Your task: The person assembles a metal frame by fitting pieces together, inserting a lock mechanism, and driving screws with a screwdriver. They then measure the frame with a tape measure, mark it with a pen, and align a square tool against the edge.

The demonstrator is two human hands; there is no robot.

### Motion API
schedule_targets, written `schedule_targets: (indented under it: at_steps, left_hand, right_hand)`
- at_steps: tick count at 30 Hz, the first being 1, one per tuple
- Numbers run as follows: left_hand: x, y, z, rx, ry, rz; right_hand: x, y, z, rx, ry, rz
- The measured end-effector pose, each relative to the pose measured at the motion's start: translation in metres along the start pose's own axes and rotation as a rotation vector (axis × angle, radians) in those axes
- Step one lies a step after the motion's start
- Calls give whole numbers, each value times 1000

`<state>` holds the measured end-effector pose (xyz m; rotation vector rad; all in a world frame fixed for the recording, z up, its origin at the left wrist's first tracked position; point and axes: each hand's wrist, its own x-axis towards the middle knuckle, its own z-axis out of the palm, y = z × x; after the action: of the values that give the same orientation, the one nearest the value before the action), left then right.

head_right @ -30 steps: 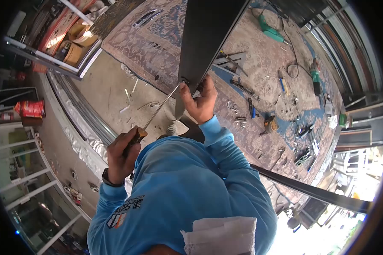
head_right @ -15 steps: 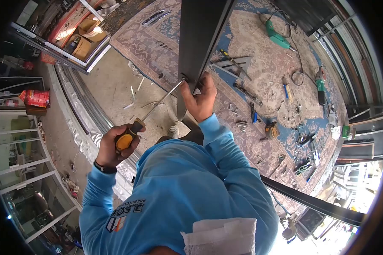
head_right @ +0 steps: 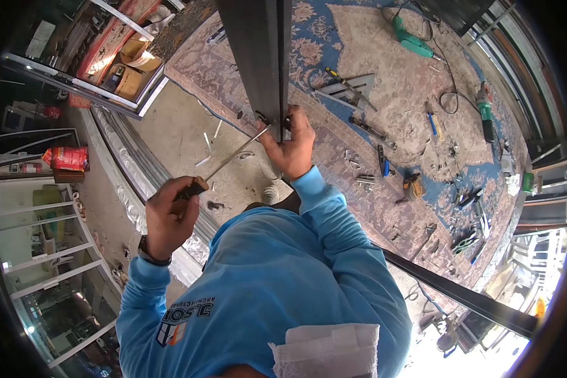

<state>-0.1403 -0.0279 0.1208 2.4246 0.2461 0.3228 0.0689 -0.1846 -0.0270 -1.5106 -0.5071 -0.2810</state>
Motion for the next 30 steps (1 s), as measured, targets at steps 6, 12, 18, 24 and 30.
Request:
schedule_targets:
  at_steps: [6,12,18,24,30]
  left_hand:
    - [-22,-12,0,-306,-45,-263]
    - [-27,-16,12,-339,-73,-333]
    - [-21,-8,9,-519,-106,-503]
    - [2,-6,-16,-1012,-362,-946]
    - [-2,5,-3,-88,-81,-213]
  right_hand:
    - [4,-6,2,-7,11,43]
    - [6,-4,5,-5,29,12]
    - [7,-8,7,30,35,58]
    - [8,-6,5,26,15,32]
    - [5,-7,2,9,6,43]
